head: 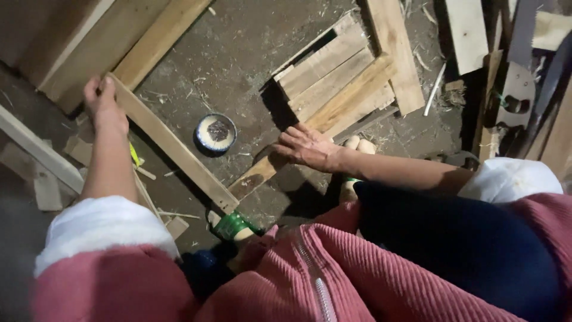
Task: Assembling a wooden frame by hammering nails into wooden planks on the floor
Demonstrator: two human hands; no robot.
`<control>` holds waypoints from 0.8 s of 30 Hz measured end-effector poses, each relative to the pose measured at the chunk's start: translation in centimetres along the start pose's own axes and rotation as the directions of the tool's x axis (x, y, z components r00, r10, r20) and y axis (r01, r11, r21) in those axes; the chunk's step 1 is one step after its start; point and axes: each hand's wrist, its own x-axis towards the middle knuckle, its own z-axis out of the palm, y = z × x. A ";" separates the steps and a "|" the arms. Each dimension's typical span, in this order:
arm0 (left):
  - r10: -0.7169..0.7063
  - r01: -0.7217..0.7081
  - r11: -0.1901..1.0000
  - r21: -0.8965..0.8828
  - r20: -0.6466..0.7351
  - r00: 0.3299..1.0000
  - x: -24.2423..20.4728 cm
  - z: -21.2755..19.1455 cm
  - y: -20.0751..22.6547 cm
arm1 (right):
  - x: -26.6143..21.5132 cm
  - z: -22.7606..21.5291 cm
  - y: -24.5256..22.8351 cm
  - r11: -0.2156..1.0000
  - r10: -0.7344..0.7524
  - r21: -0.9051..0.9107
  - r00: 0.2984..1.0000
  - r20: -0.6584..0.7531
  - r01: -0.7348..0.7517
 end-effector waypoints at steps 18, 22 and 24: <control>0.628 -0.740 0.632 0.231 0.407 0.664 -28.4 32.9 20.4 | -14.9 -2.6 4.8 0.797 0.588 0.170 0.679 -0.439 -0.580; 0.295 -0.775 0.416 0.477 0.735 0.610 -51.0 39.5 18.3 | -21.8 -5.9 -0.7 0.151 0.988 0.814 0.074 -0.132 -0.562; 0.316 -0.549 -0.266 0.792 0.610 0.727 -60.7 36.2 11.2 | -26.1 -5.4 -2.6 -0.420 0.901 0.907 -0.112 0.419 0.022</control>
